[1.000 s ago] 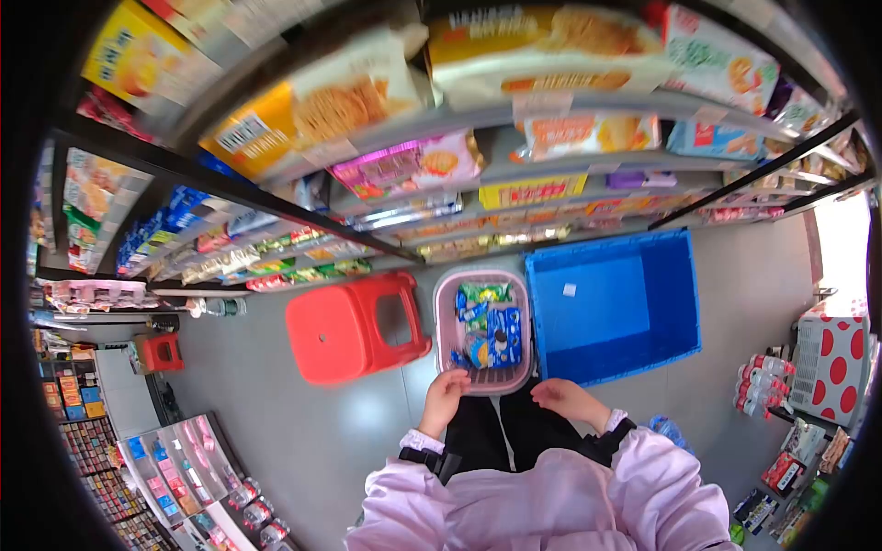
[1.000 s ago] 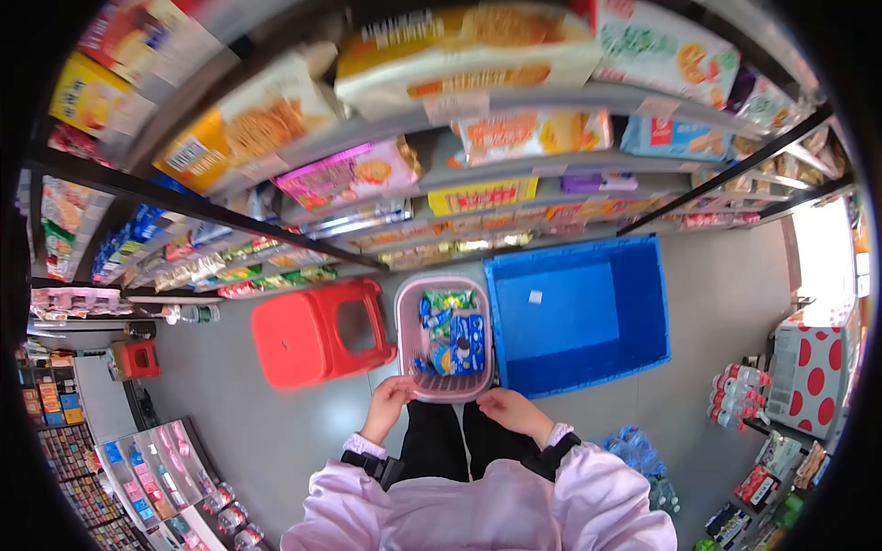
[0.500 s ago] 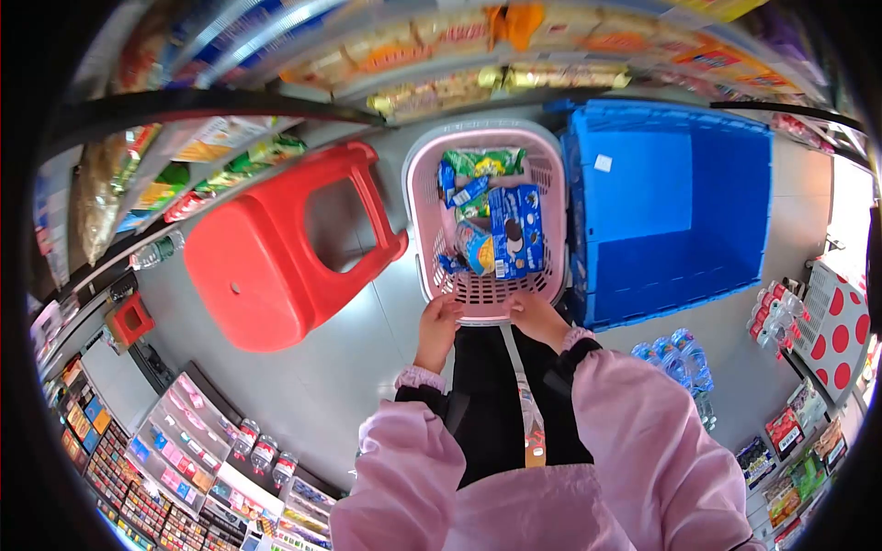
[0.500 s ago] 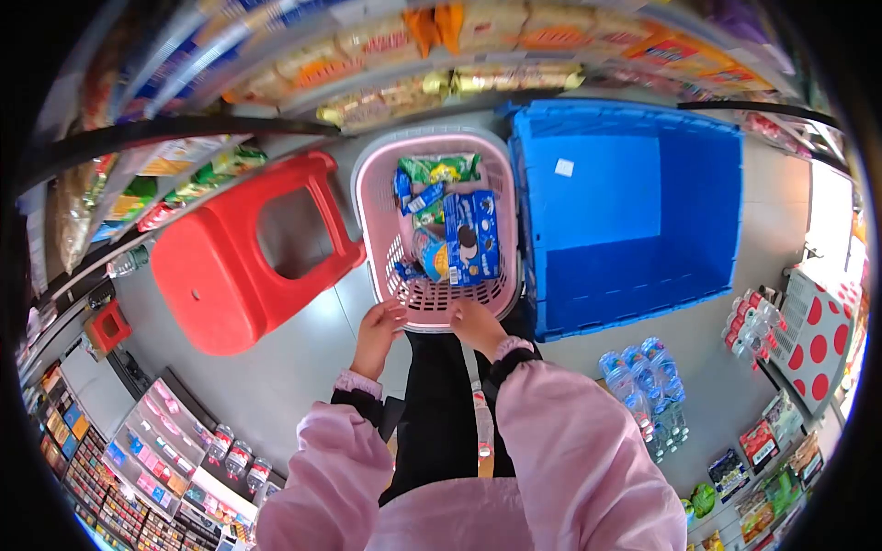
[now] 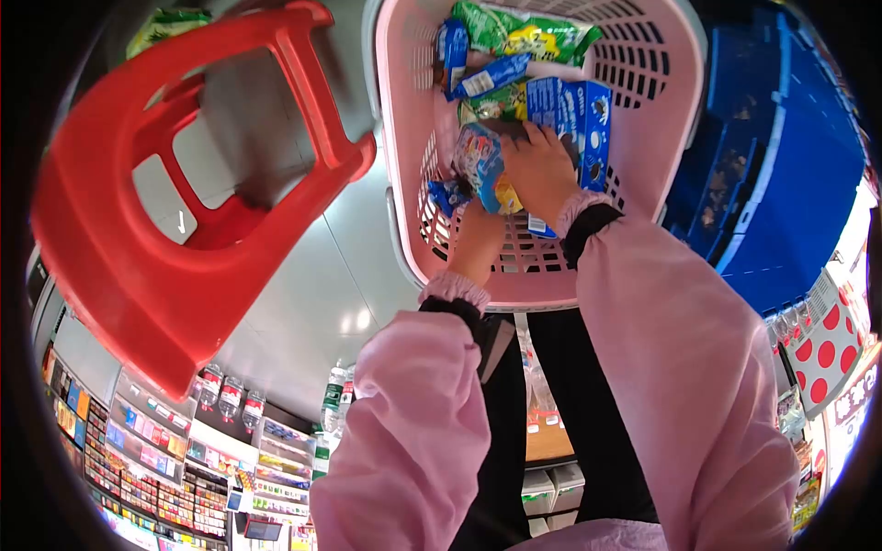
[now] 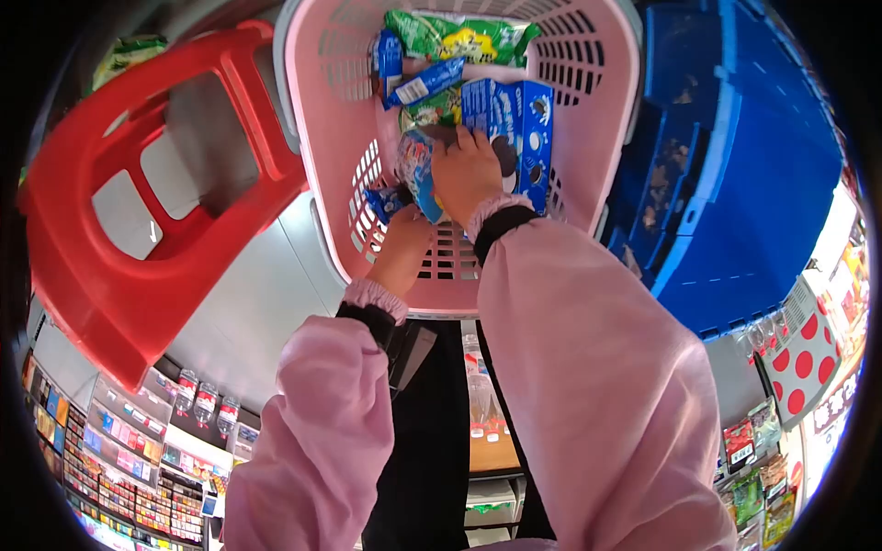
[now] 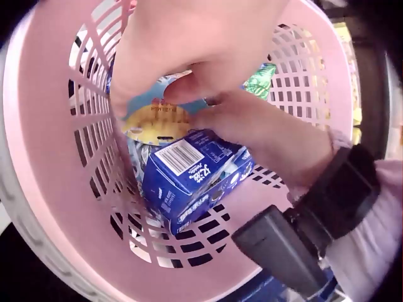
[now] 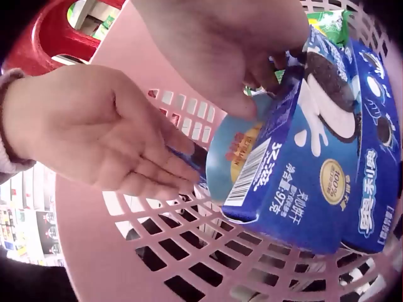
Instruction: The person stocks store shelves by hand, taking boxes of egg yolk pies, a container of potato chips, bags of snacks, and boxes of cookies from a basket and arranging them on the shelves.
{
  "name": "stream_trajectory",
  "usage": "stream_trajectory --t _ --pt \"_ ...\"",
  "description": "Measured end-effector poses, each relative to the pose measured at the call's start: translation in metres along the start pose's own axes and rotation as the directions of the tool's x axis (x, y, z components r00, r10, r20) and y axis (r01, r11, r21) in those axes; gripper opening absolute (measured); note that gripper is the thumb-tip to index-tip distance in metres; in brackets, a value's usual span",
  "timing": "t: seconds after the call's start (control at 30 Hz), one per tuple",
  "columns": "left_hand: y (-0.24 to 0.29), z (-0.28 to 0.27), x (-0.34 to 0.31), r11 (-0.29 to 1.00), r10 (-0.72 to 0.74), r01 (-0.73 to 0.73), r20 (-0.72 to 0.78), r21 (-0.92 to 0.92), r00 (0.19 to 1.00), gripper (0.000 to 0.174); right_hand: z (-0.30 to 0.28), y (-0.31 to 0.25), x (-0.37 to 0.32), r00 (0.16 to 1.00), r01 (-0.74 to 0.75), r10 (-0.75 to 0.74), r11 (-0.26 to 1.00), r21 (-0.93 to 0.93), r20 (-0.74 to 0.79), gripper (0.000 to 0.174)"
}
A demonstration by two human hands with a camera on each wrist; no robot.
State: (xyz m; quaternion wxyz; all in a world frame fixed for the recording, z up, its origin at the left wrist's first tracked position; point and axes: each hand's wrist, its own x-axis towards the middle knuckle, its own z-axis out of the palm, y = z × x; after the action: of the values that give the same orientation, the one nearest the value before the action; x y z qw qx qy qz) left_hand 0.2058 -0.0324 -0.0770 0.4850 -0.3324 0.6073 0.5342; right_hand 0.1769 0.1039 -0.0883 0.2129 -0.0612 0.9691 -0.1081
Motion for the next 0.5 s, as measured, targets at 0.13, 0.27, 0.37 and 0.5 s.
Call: stream_trajectory --t 0.13,0.27,0.37,0.5 --pt "-0.003 0.013 0.004 0.964 -0.126 0.112 -0.042 -0.240 0.991 0.012 0.007 -0.004 0.006 0.997 -0.009 0.011 1.000 -0.021 0.078 0.026" --pt "-0.033 0.006 0.020 0.999 -0.019 0.017 -0.038 -0.035 0.999 0.015 0.006 -0.001 0.015 0.992 -0.056 0.036 0.985 0.164 0.120 0.026" --pt "-0.036 -0.001 0.016 0.999 0.035 -0.034 -0.023 0.023 0.999 0.018 -0.008 -0.009 0.014 0.986 -0.096 0.033 0.916 0.388 0.165 0.019" --pt "-0.015 -0.009 -0.006 0.990 -0.072 0.082 0.088 -0.113 0.994 0.022 -0.020 -0.018 0.015 0.983 -0.177 0.172 0.756 0.630 0.069 0.022"
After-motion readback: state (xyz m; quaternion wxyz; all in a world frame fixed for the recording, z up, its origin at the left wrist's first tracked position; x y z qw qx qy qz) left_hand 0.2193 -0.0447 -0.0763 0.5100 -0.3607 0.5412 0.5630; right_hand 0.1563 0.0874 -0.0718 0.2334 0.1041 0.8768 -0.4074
